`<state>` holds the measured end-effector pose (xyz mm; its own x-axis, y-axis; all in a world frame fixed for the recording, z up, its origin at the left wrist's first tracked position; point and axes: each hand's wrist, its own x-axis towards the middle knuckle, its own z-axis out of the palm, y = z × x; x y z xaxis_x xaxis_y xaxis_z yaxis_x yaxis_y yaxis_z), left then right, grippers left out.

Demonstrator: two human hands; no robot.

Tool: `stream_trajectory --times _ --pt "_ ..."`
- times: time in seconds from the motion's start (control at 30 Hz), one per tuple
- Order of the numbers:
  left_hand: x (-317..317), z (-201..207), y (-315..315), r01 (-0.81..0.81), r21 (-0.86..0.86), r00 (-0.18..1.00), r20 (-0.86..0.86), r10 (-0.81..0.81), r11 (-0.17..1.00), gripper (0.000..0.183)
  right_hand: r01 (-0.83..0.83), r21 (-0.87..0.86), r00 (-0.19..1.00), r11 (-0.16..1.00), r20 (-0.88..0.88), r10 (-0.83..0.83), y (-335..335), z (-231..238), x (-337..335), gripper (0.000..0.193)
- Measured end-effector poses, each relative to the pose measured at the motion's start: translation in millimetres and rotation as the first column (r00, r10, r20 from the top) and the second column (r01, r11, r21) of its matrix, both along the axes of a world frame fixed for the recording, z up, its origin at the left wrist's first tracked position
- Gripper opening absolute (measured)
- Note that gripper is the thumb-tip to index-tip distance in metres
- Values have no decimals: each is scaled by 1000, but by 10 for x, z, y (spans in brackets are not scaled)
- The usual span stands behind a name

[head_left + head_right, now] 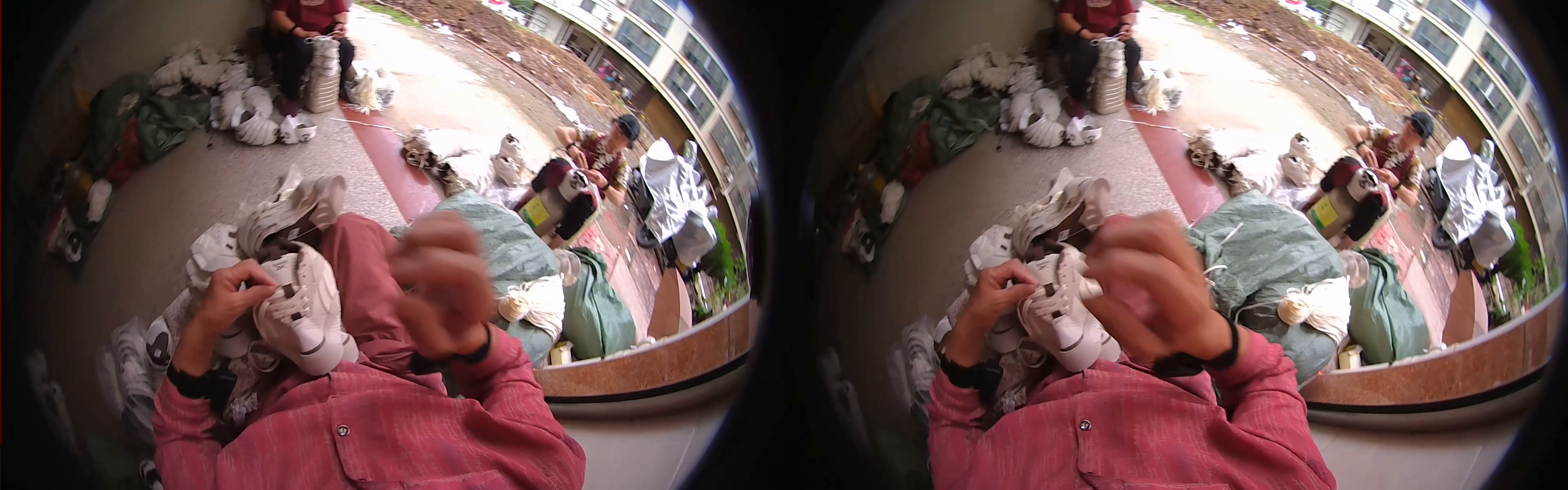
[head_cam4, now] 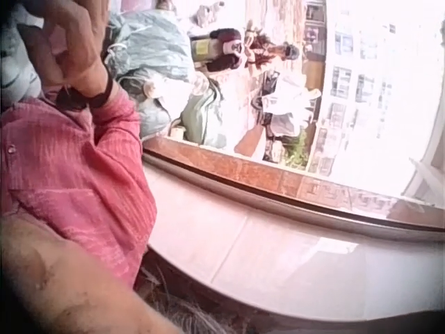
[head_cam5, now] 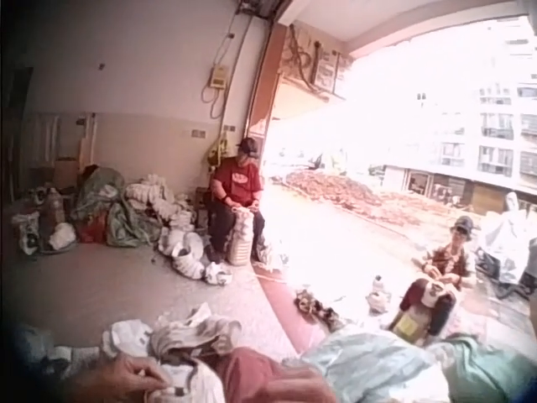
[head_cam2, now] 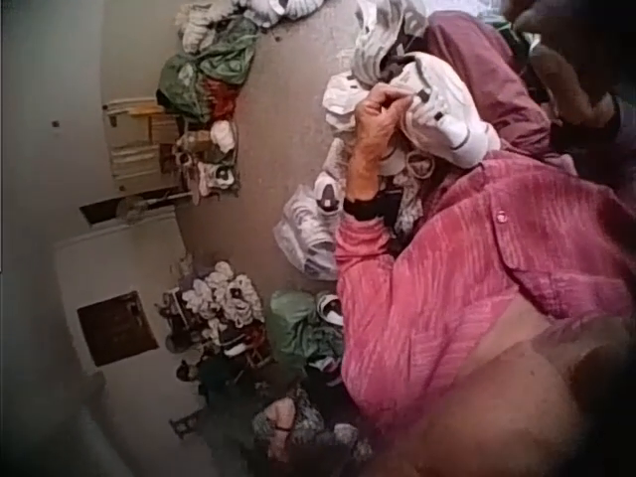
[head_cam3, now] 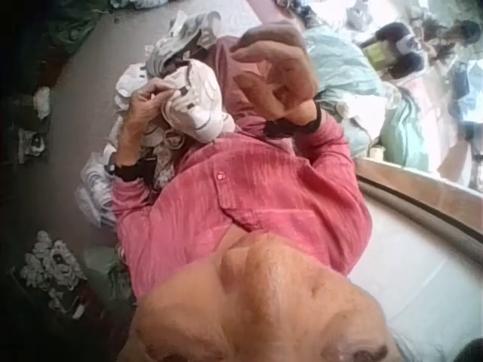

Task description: Manually lacing white sneakers as part of a manufacturing assembly process.

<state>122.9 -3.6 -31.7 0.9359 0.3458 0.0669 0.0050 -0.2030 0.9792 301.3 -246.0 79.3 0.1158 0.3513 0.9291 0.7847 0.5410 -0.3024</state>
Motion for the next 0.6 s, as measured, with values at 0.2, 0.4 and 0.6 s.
stream_trajectory --times 0.2,0.4,0.6 --pt "55 74 1 48 -69 999 -15 -49 996 6 -299 721 882 626 459 -106 -592 553 -352 21" --pt "38 107 -21 83 -81 995 -56 -88 993 6 -687 662 709 301 701 77 -360 822 -567 22" --pt "-20 90 -24 94 -36 995 -26 -95 995 11 -870 466 490 158 791 366 -201 751 -646 11"
